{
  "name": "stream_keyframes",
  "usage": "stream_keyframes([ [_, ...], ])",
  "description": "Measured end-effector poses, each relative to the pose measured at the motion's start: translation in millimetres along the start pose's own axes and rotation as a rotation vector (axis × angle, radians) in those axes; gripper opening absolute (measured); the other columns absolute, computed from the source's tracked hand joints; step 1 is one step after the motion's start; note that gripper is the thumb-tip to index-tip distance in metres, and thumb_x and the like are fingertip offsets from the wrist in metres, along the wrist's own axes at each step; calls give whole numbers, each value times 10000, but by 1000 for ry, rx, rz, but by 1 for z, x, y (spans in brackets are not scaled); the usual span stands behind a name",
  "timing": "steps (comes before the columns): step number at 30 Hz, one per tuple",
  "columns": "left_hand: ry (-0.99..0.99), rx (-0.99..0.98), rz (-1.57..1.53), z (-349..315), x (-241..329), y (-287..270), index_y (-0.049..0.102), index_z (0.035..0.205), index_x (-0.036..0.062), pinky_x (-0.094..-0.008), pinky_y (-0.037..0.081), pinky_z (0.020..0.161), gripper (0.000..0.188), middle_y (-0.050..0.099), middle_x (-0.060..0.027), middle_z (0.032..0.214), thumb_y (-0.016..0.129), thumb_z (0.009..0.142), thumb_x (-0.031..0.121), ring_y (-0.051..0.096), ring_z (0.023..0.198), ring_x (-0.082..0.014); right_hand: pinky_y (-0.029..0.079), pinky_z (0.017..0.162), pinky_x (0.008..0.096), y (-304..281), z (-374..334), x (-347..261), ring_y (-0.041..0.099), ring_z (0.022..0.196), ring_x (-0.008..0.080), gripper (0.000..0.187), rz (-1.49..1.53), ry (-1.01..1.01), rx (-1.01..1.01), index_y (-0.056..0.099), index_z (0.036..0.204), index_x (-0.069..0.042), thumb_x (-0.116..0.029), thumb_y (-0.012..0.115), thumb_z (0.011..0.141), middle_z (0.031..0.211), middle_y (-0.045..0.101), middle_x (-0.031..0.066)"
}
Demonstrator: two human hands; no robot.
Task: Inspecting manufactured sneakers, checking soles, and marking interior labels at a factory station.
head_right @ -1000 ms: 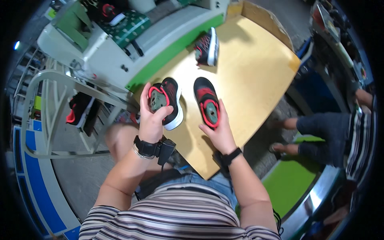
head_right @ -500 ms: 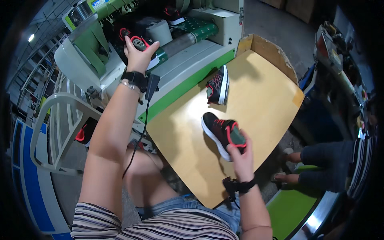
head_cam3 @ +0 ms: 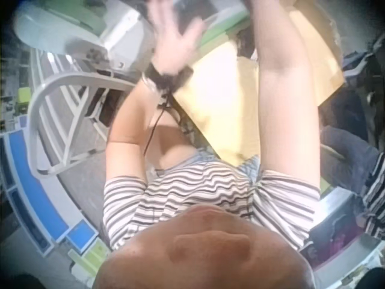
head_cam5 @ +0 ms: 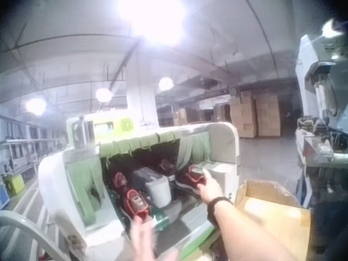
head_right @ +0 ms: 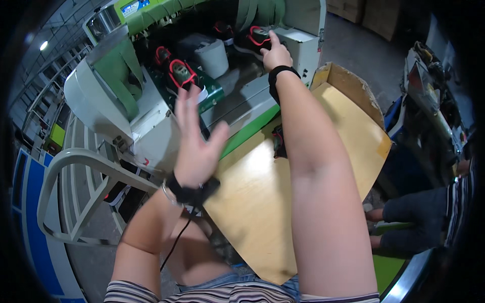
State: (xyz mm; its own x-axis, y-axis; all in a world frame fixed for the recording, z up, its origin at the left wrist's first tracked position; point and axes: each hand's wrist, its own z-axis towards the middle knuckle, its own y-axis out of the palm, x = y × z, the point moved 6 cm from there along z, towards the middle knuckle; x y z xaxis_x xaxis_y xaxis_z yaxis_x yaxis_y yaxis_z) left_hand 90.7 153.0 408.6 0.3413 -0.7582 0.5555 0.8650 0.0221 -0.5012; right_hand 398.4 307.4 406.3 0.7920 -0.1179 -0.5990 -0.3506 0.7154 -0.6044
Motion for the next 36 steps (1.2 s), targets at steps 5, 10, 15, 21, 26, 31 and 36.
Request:
stream_keyframes([
  [5,-513,-669,-307,-163,-16,43,214,1541,86,-496,146,1192,881,75,-290,1583,714,851,313,78,1488,-431,301,1119,527,32,-90,24,335,1387,443,906,57,-123,-40,235,1534,-82,-434,704,844,1503,351,273],
  [10,-590,-735,-107,-257,-29,84,176,1554,86,-573,113,1177,936,20,-307,1591,702,835,372,10,1473,-503,192,1176,547,28,-247,73,156,1479,428,1265,-564,-33,-472,244,1534,-68,-606,862,570,1597,166,251],
  [15,-515,-842,108,-279,-36,116,148,1567,87,-655,25,1143,989,-48,-284,1608,673,811,451,-84,1474,-499,445,1036,425,-42,-241,133,456,1295,404,970,-68,350,-247,238,1488,-89,-123,758,670,1462,323,283],
  [21,-560,-650,65,-288,-41,105,128,1572,95,-632,-16,1148,953,34,-258,1622,591,885,566,-31,1497,-448,429,1036,364,-75,-378,117,521,1202,265,1004,710,559,-465,140,1526,-91,-56,716,705,1342,451,169],
  [26,-480,-510,-246,-281,-27,96,53,1585,142,-598,-48,1158,891,9,-255,1623,480,952,601,5,1512,-399,374,1092,335,-82,-492,20,423,1345,238,1023,826,474,-629,142,1539,32,-145,788,765,1466,397,191],
  [31,-407,-490,-430,-278,-22,92,71,1584,147,-576,-38,1168,831,-26,-275,1614,349,979,644,5,1511,-401,344,1120,330,-79,-518,1,372,1385,214,1094,847,390,-730,27,1560,-4,-42,774,762,1524,322,154],
  [36,-260,-388,-500,-277,-8,79,123,1578,146,-531,102,1197,969,-35,-249,1619,664,862,513,37,1498,-437,302,1150,362,-72,-523,5,296,1437,286,1086,853,356,-724,-16,1565,-39,25,724,772,1561,223,226],
])
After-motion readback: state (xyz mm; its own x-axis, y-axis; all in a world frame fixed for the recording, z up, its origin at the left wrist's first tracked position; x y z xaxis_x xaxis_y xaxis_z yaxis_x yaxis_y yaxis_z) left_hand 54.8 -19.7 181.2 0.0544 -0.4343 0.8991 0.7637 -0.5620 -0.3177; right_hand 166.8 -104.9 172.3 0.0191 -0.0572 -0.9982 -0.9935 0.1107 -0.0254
